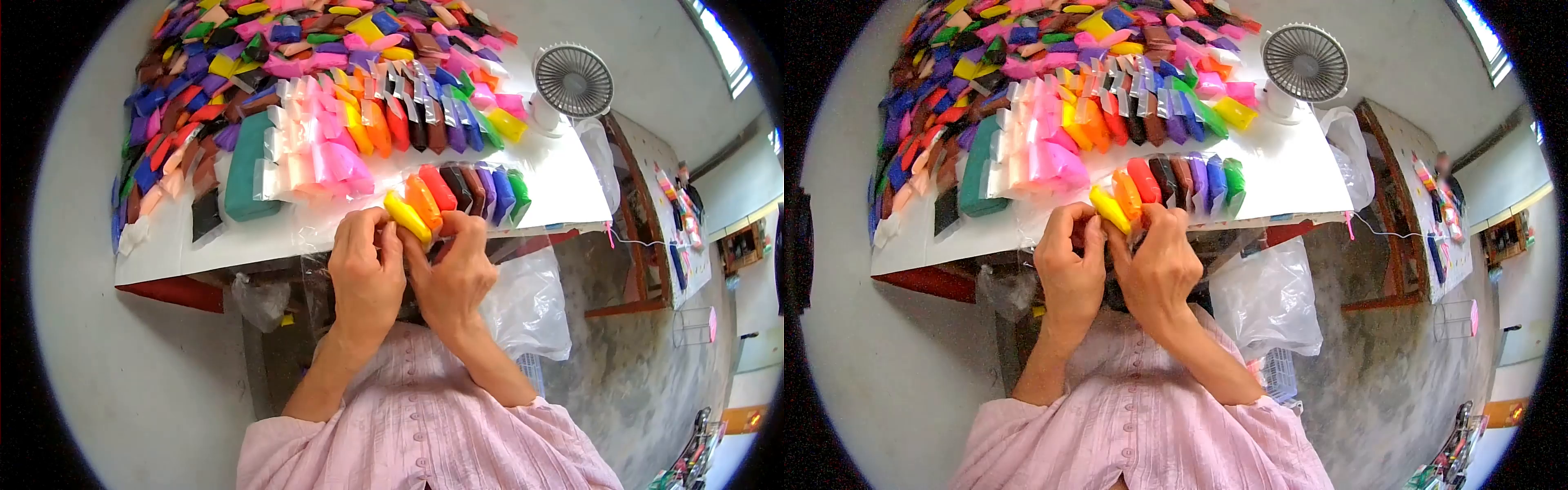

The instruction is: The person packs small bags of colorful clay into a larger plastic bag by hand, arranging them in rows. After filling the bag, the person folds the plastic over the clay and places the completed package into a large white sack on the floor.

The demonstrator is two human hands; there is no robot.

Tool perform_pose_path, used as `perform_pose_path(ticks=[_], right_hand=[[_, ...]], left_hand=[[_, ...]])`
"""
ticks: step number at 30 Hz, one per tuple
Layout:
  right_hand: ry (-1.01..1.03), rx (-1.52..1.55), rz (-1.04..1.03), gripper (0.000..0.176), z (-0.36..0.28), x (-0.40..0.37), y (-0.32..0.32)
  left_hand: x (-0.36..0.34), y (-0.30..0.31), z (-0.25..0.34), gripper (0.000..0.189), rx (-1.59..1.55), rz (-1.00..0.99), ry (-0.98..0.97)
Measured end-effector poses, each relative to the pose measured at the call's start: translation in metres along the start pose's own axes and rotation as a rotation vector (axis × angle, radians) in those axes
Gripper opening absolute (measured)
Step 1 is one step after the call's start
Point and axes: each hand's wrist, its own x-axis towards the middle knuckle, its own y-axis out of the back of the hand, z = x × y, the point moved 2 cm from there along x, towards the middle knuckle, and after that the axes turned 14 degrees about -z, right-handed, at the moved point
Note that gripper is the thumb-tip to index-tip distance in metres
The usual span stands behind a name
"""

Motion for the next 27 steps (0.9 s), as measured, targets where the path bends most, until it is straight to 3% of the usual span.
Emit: perform_pose_path(ticks=[5,6,10,12,18,27], right_hand=[[-0.034,0.200,-0.008,0.043,0.000,-0.004,-0.004],[-0.007,0.202,-0.008,0.035,-0.005,-0.005,0.002],[0.083,0.007,-0.093,0.022,-0.005,-0.004,0.002],[0.087,0.018,-0.109,0.022,-0.003,-0.002,0.000],[0.073,0.062,-0.155,0.022,-0.004,0.001,0.002],[0.162,0.232,-0.385,0.021,-0.004,0.019,0.035]], left_hand=[[-0.001,-0.003,-0.012,0.017,-0.173,-0.020,0.006],[-0.002,-0.003,-0.014,0.019,-0.203,-0.040,0.029],[-0.001,-0.006,-0.013,0.028,-0.110,-0.057,-0.076],[0.000,-0.006,-0.012,0.032,-0.025,-0.069,-0.115],[-0.002,0.001,-0.009,0.038,-0.164,-0.153,-0.004],[0.000,-0.001,-0.007,0.038,-0.017,-0.145,-0.077]])
